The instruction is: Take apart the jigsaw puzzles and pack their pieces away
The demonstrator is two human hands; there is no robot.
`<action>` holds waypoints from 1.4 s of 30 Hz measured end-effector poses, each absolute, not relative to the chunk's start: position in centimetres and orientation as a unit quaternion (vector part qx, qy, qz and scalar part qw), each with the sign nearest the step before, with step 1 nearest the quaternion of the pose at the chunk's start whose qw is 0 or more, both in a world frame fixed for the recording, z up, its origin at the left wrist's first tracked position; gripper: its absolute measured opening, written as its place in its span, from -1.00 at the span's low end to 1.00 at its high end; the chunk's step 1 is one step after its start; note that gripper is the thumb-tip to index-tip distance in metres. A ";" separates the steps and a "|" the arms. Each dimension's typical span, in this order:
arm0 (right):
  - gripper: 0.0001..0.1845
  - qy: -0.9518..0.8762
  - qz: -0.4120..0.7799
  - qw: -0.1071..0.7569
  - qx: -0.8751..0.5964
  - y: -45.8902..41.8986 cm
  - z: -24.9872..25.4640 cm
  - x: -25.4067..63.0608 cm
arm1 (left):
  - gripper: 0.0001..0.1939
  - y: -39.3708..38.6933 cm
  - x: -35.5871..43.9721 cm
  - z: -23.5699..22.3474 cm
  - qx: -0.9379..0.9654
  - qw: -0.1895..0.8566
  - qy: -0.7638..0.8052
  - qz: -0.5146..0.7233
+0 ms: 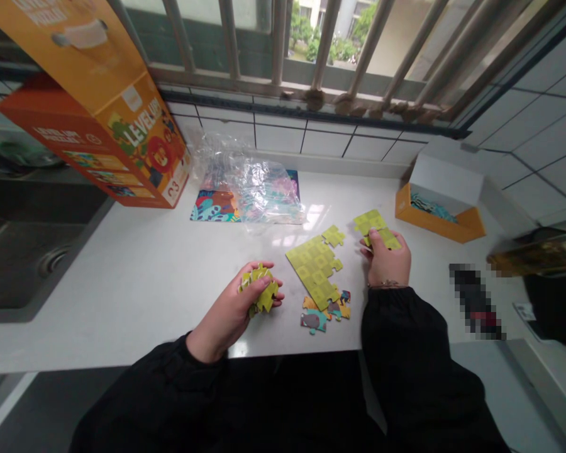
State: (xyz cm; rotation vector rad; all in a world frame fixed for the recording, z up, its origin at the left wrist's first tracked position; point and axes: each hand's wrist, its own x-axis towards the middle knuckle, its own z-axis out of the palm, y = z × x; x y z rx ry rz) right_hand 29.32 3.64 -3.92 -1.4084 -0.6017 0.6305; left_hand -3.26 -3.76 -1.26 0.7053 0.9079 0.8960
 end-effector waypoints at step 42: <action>-0.37 -0.278 0.792 0.414 -0.352 -4.9 -0.6 14.9 | -0.33 -4.4 -0.5 -0.1 0.446 0.640 0.383 0.495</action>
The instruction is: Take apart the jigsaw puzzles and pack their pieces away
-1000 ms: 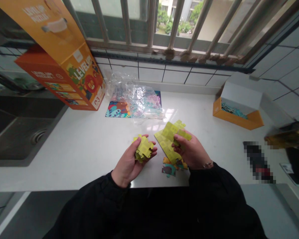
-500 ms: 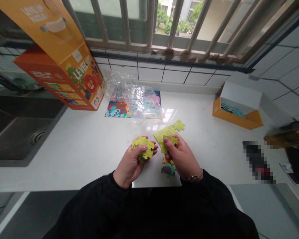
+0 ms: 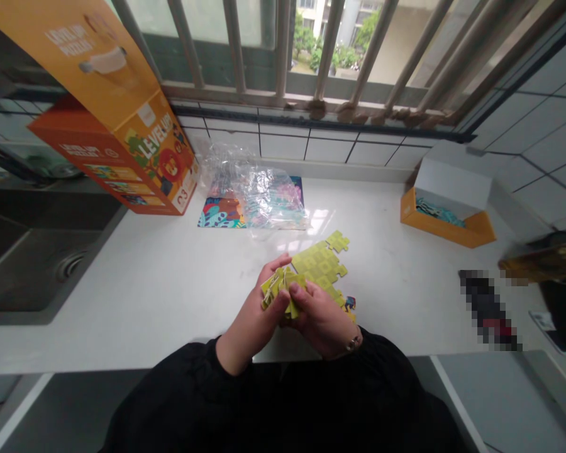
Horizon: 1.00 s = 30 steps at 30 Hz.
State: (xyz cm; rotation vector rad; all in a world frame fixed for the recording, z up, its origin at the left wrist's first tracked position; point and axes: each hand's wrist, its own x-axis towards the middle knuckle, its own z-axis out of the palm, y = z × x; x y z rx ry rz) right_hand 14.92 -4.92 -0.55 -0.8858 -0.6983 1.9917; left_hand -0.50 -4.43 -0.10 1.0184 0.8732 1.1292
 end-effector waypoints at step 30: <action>-0.42 -0.152 0.727 0.627 -0.233 -3.5 -1.8 21.0 | -0.72 6.5 -15.5 2.1 0.824 0.167 0.468 0.273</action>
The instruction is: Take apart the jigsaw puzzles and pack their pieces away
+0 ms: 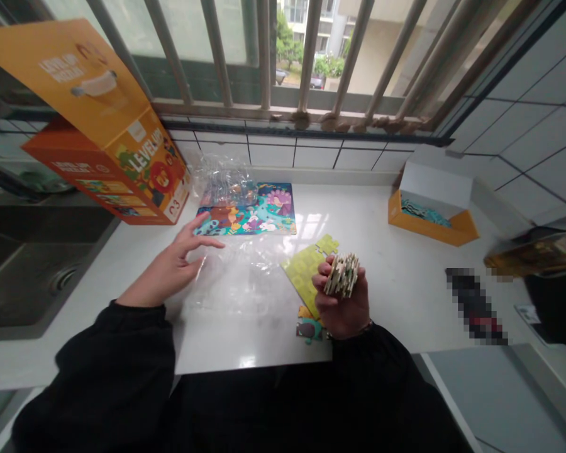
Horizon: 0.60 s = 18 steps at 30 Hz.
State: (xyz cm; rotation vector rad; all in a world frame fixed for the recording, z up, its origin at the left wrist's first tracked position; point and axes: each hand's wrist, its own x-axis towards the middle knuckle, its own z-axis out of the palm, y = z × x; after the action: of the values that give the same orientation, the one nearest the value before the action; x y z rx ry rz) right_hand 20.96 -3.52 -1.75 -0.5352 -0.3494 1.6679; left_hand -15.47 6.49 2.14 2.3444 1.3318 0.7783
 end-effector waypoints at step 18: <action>-0.33 -0.226 0.713 0.566 -0.346 -3.5 -1.8 19.8 | -0.37 -6.8 -12.8 1.0 0.860 0.054 0.476 0.178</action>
State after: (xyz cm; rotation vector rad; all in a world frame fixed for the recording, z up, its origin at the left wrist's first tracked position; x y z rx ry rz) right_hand 19.82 -3.46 -1.78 -0.8130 -0.5320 1.6769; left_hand -12.75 -6.85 0.98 2.6106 1.4458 0.5397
